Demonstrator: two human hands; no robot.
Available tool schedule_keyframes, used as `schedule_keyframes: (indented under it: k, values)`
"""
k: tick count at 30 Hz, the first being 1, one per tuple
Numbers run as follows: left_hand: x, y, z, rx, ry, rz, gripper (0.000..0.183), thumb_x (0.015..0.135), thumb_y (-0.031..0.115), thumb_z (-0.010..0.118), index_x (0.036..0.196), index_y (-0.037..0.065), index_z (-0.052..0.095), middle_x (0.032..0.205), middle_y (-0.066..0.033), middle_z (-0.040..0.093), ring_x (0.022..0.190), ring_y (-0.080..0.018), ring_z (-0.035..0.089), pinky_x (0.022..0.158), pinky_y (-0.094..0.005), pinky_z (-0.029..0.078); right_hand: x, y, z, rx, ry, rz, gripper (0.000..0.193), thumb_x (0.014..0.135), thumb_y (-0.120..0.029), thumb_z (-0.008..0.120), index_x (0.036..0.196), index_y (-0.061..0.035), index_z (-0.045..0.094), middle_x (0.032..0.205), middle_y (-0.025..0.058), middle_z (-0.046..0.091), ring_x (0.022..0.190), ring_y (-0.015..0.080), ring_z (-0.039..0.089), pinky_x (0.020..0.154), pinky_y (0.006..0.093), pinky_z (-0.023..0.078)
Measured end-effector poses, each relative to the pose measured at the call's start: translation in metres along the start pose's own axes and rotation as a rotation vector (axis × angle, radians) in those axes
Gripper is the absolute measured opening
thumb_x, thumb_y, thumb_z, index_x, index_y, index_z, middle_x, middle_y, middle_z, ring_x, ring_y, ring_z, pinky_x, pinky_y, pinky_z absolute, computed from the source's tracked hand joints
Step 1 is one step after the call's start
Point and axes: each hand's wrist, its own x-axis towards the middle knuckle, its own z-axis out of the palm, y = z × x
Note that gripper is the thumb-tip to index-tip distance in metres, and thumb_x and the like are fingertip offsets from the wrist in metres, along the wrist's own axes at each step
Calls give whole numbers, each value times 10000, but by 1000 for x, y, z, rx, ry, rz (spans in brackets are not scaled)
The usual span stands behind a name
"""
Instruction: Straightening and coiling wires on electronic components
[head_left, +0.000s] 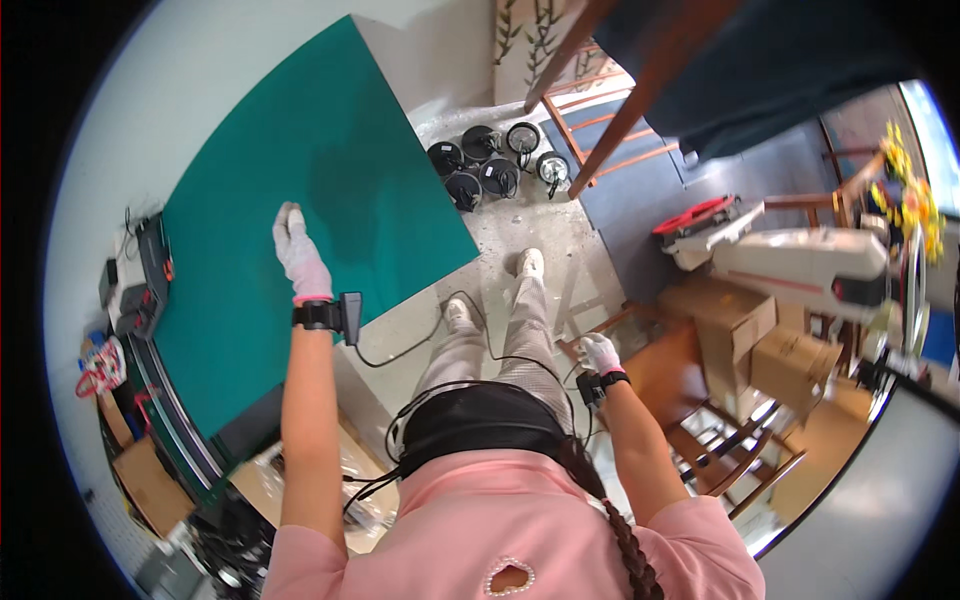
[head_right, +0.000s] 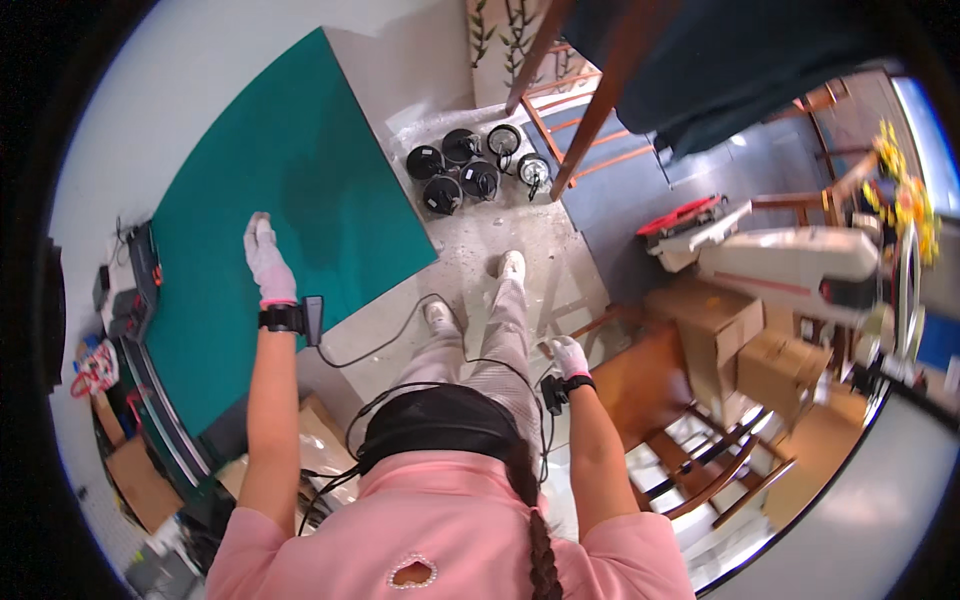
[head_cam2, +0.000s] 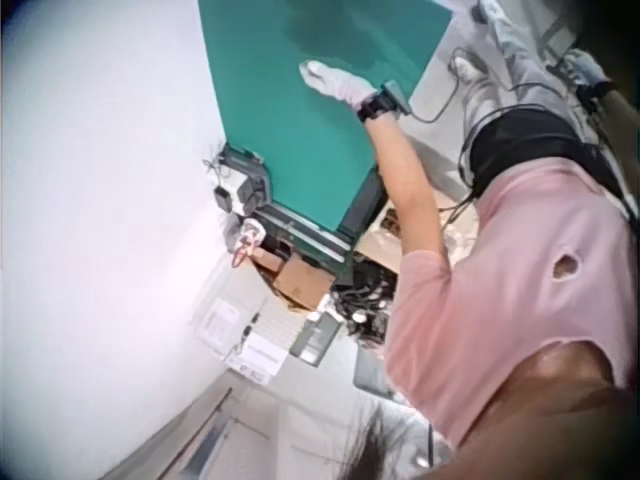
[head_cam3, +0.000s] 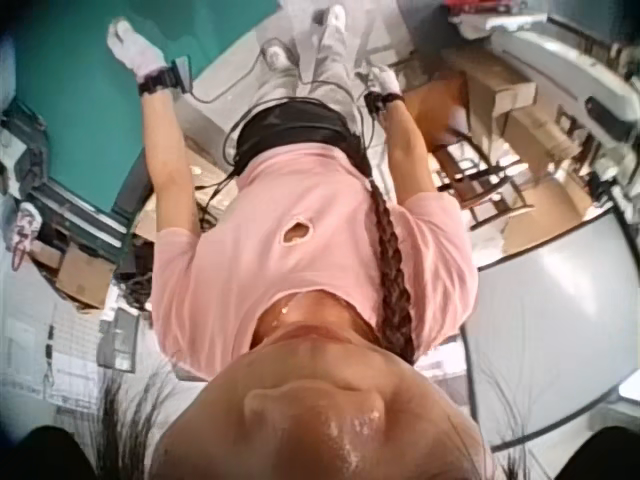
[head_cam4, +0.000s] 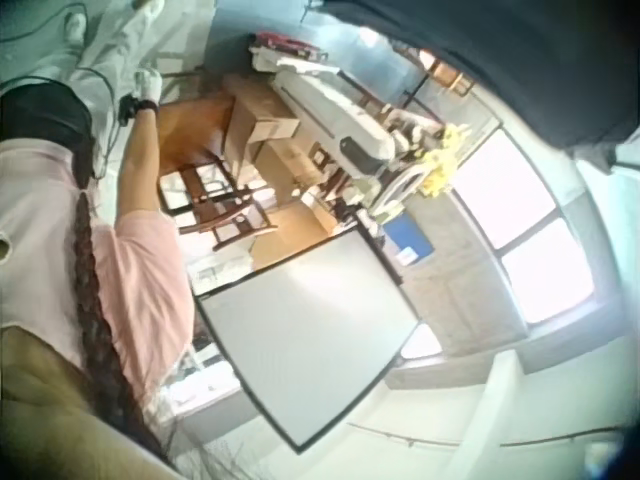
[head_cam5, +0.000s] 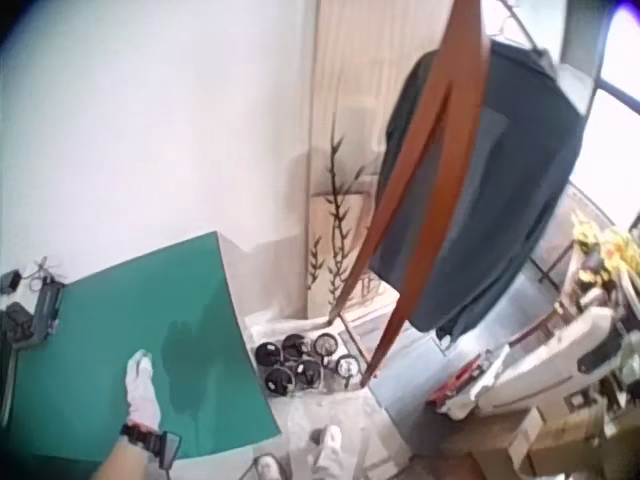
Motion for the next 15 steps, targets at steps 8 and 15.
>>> schedule_keyframes:
  k: [8, 15]
  values:
    - [59, 13, 26, 576, -66, -96, 655, 841, 431, 541, 1373, 135, 297, 1406, -103, 316, 1308, -289, 254, 1047, -368, 235, 112, -183, -12, -781, -49, -465, 278, 806, -275, 539, 972, -71, 629, 954, 160, 631, 925, 319, 588, 807, 371, 458]
    - [76, -24, 77, 1275, -330, -11, 897, 726, 490, 623, 1423, 197, 142, 1470, -158, 104, 1347, -389, 43, 1078, -484, 16, 251, -270, 38, -917, -96, -322, 286, 805, -294, 506, 1001, -128, 633, 978, 154, 629, 943, 313, 591, 822, 376, 460]
